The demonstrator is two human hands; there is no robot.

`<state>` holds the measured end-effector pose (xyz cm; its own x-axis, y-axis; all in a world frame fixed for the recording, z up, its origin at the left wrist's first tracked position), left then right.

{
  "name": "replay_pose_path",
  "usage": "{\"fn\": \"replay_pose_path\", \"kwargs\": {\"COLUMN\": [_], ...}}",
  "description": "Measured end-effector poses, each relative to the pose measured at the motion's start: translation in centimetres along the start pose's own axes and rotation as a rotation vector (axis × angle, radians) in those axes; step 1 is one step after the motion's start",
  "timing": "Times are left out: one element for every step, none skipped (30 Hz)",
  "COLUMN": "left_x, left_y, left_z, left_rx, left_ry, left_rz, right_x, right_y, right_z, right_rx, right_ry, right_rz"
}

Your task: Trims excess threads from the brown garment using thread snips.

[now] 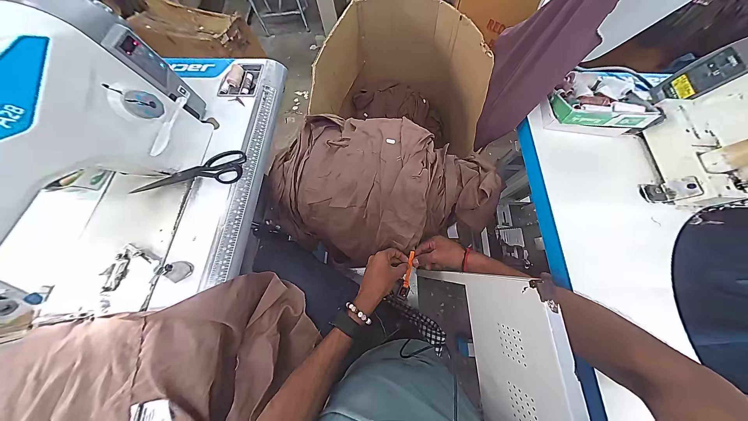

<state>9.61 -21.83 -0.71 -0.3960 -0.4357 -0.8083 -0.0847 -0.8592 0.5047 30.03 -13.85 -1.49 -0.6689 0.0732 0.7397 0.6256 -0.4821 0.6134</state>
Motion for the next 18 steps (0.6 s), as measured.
{"fn": "replay_pose_path", "kwargs": {"left_x": [-0.1, -0.2, -0.3, -0.4, -0.5, -0.6, -0.6, -0.6, -0.6, -0.6, -0.6, -0.6, -0.6, -0.6, -0.5, -0.4, -0.3, -0.3], "left_y": [0.0, 0.2, 0.3, 0.4, 0.5, 0.5, 0.5, 0.5, 0.4, 0.4, 0.4, 0.3, 0.3, 0.3, 0.3, 0.2, 0.1, 0.1], "left_z": [0.0, -0.2, -0.3, -0.5, -0.7, -0.8, -0.9, -1.0, -1.1, -1.0, -0.9, -0.8, -0.8, -0.7, -0.7, -0.6, -0.6, -0.6], "left_rx": [-0.027, -0.052, -0.073, -0.090, -0.099, -0.103, -0.109, -0.111, -0.109, -0.103, -0.096, -0.089, -0.084, -0.080, -0.078, -0.075, -0.077, -0.076], "left_ry": [-0.044, -0.084, -0.114, -0.143, -0.168, -0.182, -0.193, -0.199, -0.201, -0.198, -0.190, -0.171, -0.147, -0.131, -0.125, -0.124, -0.121, -0.113], "left_rz": [-0.014, -0.023, -0.031, -0.037, -0.038, -0.039, -0.040, -0.038, -0.035, -0.029, -0.023, -0.019, -0.017, -0.012, -0.009, -0.008, -0.012, -0.014], "right_x": [0.1, 0.2, 0.2, 0.2, 0.3, 0.3, 0.3, 0.2, 0.1, 0.1, 0.1, 0.0, -0.2, -0.4, -0.4, -0.3, -0.2, -0.2], "right_y": [0.0, 0.0, 0.0, 0.0, 0.0, 0.0, 0.0, 0.0, 0.0, -0.1, -0.2, -0.3, -0.3, -0.4, -0.4, -0.5, -0.5, -0.4], "right_z": [0.0, 0.0, 0.0, -0.1, -0.1, -0.2, -0.1, -0.1, -0.1, -0.1, -0.2, -0.2, -0.3, -0.4, -0.5, -0.6, -0.5, -0.4], "right_rx": [-0.006, -0.009, -0.012, -0.015, -0.018, -0.021, -0.020, -0.019, -0.016, -0.015, -0.015, -0.020, -0.032, -0.039, -0.042, -0.040, -0.042, -0.046], "right_ry": [0.009, 0.023, 0.036, 0.046, 0.053, 0.057, 0.059, 0.059, 0.058, 0.058, 0.067, 0.080, 0.089, 0.090, 0.089, 0.088, 0.091, 0.095], "right_rz": [0.002, 0.005, 0.009, 0.013, 0.017, 0.023, 0.028, 0.034, 0.039, 0.044, 0.054, 0.070, 0.092, 0.106, 0.110, 0.109, 0.109, 0.112]}}
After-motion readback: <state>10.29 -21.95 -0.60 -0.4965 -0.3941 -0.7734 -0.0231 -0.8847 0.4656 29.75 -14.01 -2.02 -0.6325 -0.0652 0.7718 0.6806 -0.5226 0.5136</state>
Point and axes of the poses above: each hand's wrist, its own y-axis away from the middle knuckle, its own z-axis out of the back of the hand, x = y × z, the point moved 1 cm from there along -y, towards the middle knuckle, and after that the axes turned 9 degrees about y, right-handed, at the moved point
